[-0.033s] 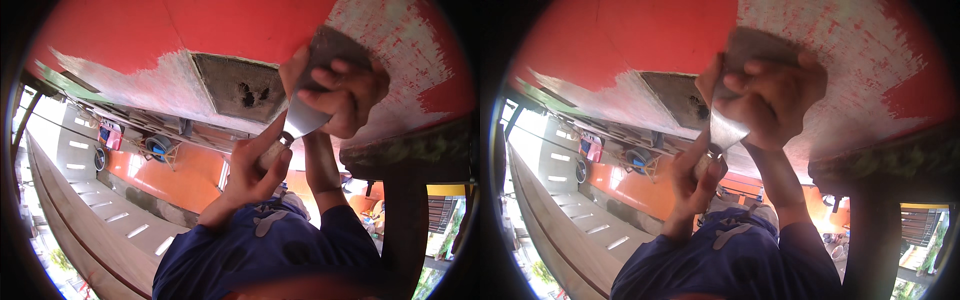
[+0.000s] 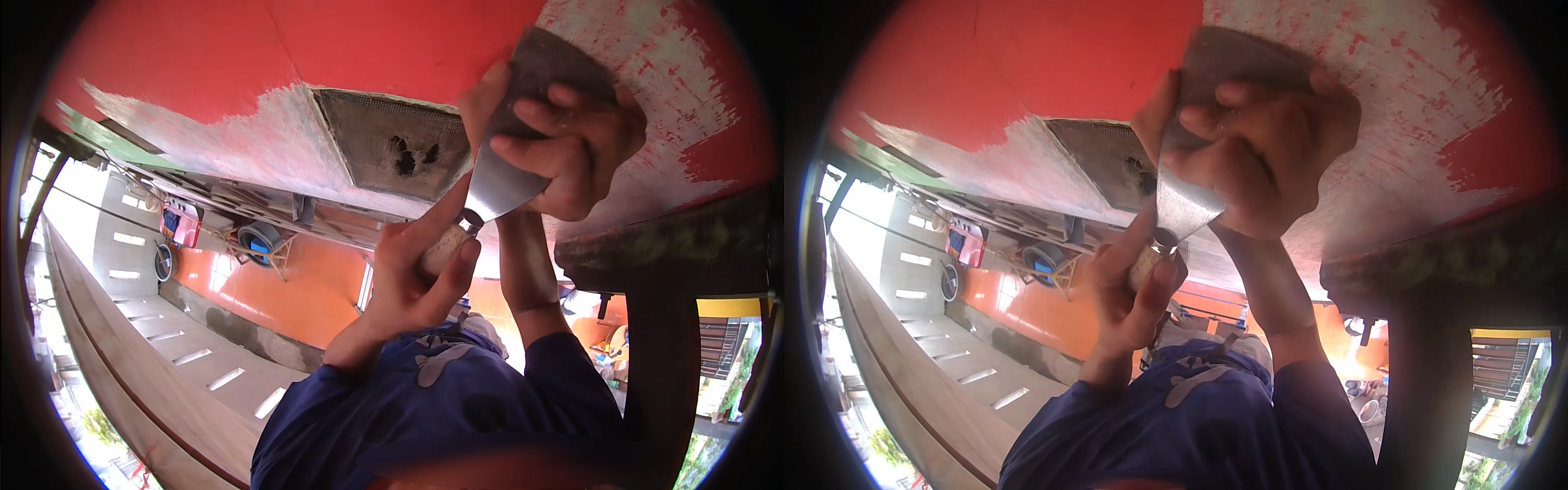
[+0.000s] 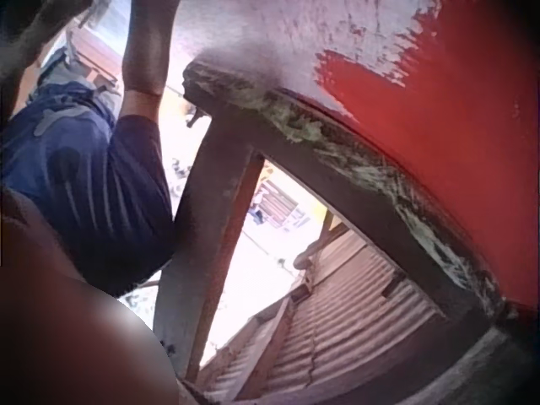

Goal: The person uses a metal scraper to remove old paint from a red ceiling surface. They repeatedly scrape the same area around a square vent, clearing away layers of paint to expose the underlying material.

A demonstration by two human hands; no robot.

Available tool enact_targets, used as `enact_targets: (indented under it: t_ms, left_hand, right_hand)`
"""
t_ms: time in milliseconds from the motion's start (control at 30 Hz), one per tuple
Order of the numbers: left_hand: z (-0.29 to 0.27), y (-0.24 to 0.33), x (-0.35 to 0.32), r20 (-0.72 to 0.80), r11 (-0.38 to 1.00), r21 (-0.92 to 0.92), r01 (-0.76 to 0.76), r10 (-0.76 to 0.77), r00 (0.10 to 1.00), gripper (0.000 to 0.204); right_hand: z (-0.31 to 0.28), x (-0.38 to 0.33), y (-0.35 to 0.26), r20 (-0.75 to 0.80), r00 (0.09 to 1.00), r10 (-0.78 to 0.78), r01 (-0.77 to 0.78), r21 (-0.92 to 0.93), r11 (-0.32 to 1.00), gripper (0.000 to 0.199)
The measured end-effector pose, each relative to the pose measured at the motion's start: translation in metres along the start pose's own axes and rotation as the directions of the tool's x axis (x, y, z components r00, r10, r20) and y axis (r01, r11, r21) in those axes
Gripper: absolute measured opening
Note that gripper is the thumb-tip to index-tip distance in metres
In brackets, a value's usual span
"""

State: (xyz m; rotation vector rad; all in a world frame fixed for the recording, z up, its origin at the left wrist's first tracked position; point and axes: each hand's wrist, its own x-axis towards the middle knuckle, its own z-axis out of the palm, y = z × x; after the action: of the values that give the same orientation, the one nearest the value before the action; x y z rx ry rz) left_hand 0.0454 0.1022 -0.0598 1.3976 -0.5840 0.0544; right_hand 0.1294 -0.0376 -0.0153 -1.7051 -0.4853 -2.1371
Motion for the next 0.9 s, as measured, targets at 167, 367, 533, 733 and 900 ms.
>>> enact_targets:
  t_ms: [167,367,533,733,900]
  left_hand:
    - [0.003,0.017,0.009,0.05,0.999,-0.038,-0.009,0.011,0.999,0.054]
    - [0.001,0.023,0.011,0.053,0.996,-0.088,-0.031,0.035,0.998,0.054]
    - [0.008,0.029,0.015,0.037,0.991,-0.124,-0.054,0.059,0.998,0.053]
    - [0.006,0.038,0.027,0.004,0.979,-0.196,-0.057,0.059,0.998,0.052]
    - [0.013,0.043,0.031,0.042,0.977,-0.138,-0.164,0.171,0.984,0.054]
  right_hand:
    - [0.005,0.013,0.001,-0.028,0.996,-0.08,0.081,0.037,0.996,0.047]
    - [0.003,0.031,0.009,0.055,0.997,-0.052,0.051,0.032,0.998,0.044]
    - [0.006,0.047,-0.007,-0.058,0.981,-0.183,0.187,0.084,0.979,0.042]
    - [0.019,0.062,0.024,-0.091,0.97,-0.225,0.23,0.055,0.972,0.04]
    - [0.016,0.061,0.011,-0.151,0.935,-0.321,0.333,0.06,0.941,0.041]
